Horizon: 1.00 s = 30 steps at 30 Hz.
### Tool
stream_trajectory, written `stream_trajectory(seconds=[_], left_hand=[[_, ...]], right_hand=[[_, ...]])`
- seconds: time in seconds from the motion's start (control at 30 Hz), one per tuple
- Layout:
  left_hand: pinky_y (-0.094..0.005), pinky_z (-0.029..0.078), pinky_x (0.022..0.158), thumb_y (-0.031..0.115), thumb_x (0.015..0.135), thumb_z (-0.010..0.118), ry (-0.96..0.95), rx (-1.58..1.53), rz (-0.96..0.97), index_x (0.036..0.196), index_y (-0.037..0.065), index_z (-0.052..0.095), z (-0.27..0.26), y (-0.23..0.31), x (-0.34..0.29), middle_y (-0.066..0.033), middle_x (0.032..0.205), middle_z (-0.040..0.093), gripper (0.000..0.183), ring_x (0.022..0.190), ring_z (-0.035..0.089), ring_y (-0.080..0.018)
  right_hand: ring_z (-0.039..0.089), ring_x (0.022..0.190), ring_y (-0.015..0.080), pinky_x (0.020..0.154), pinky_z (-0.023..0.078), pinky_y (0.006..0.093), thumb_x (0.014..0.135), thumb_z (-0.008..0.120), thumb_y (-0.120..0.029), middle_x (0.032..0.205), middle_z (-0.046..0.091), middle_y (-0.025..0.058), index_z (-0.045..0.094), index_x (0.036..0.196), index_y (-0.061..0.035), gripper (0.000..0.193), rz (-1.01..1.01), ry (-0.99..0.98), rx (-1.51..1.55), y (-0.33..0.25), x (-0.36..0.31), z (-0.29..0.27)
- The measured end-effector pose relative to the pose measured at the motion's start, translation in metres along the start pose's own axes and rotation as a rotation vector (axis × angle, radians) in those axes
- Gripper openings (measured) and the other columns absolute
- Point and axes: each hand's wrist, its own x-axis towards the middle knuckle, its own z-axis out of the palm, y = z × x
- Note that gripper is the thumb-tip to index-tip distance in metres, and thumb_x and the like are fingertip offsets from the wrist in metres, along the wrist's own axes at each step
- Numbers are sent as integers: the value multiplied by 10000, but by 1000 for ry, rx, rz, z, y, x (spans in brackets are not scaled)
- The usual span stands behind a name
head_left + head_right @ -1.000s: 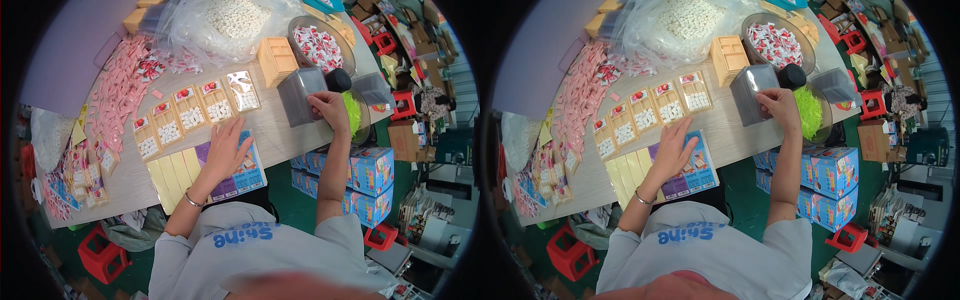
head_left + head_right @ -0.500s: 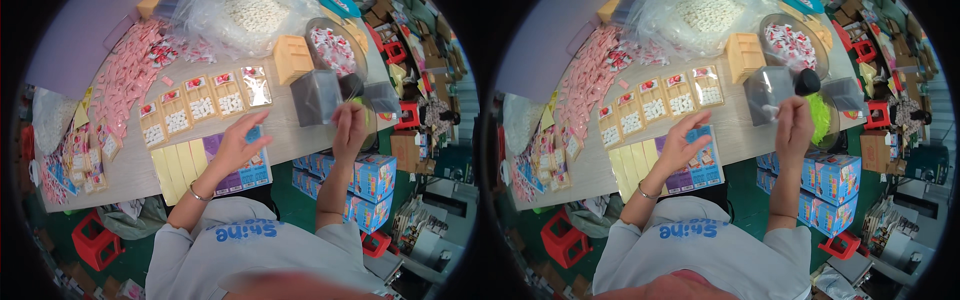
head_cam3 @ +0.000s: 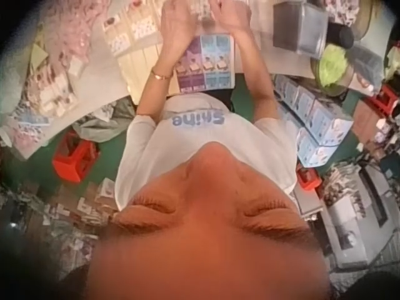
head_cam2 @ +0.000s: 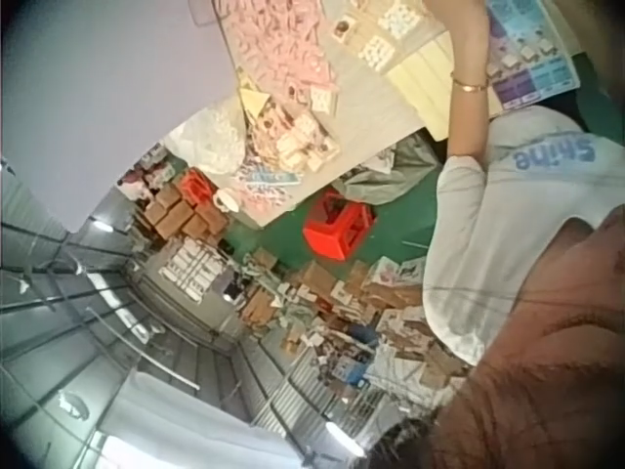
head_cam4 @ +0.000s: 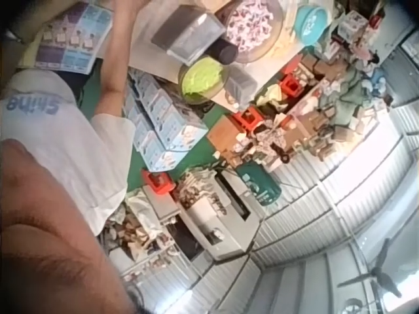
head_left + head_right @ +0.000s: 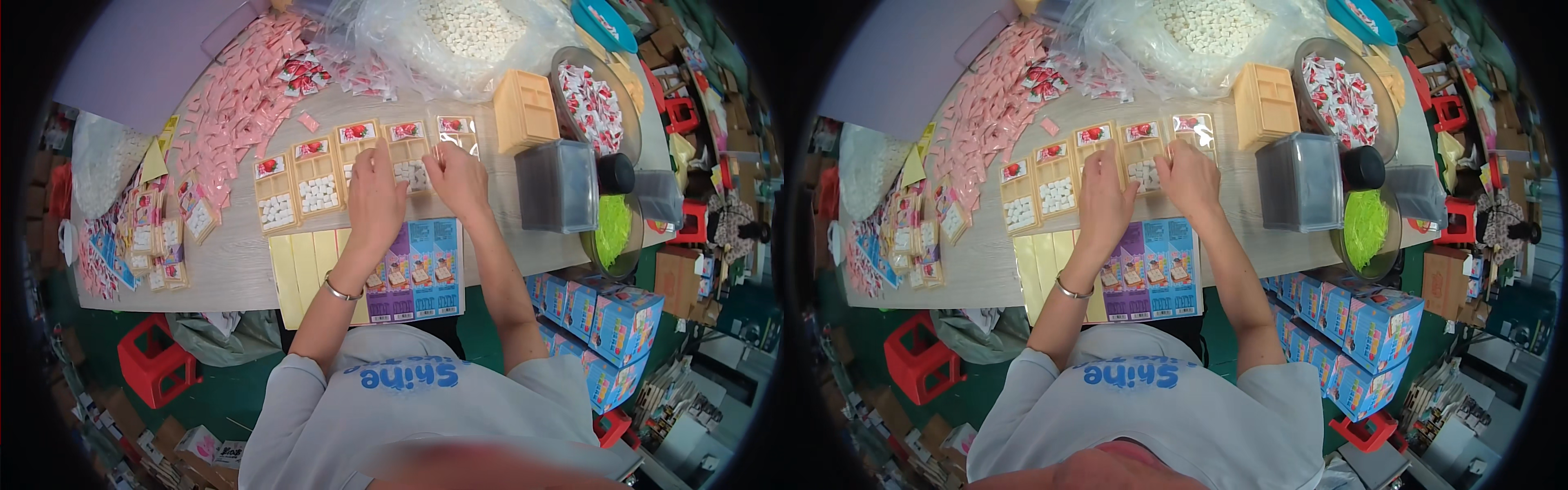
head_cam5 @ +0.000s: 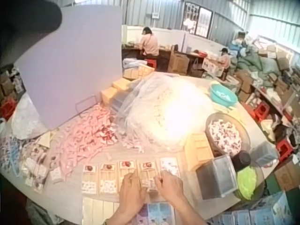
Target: Packaging small white cubes into plastic trays and applying decorative labels.
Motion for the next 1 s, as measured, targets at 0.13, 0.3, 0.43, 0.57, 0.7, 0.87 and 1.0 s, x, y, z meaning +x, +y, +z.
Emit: stream_trajectory(seconds=[0.13,0.3,0.43,0.57,0.7,0.87,1.0], left_hand=[[-479,434,1078,65,847,724,34,15,290,1398,-41,509,17,-12,9,-228,1411,515,601,1297,513,-386],[-519,298,1192,242,923,681,-35,239,423,1455,-38,478,54,-12,20,-253,1521,434,634,1448,366,-412],[-528,168,1254,516,964,610,-155,428,371,1538,-49,385,69,-6,11,-264,1632,302,837,1547,203,-429],[-551,120,1258,660,901,621,-166,378,372,1539,-93,341,63,-2,10,-298,1638,261,1026,1551,160,-457],[-569,145,1249,620,923,625,-225,338,372,1541,-84,339,43,15,0,-300,1634,263,980,1550,166,-454],[-524,302,1196,464,995,606,-344,-145,474,1518,-42,405,-18,55,-50,-287,1561,407,755,1461,375,-429],[-526,420,1104,446,992,629,-544,-317,347,1492,-32,440,-31,52,-69,-268,1418,556,717,1350,503,-447]], right_hand=[[704,818,371,681,552,484,884,747,-308,927,698,149,680,969,-49,280,21,-73,-182,-10,0,-2],[712,804,322,669,562,452,905,736,-218,939,686,142,713,993,-71,173,-58,220,-71,-8,-26,-22],[586,647,101,572,451,248,961,706,-123,821,639,27,714,1019,-61,85,-99,527,3,3,-72,-110],[556,660,56,582,430,208,936,737,-111,824,652,-12,723,1057,-29,147,92,536,70,48,-77,-175],[571,653,50,572,451,201,922,754,-134,807,672,-24,732,1057,-23,175,406,24,444,92,-64,-186],[570,634,47,544,448,211,912,758,-141,782,671,-29,744,1024,-31,157,441,35,511,99,-68,-196],[576,627,53,553,454,234,919,741,-145,777,664,-19,733,953,-13,137,406,95,160,95,-64,-181]])
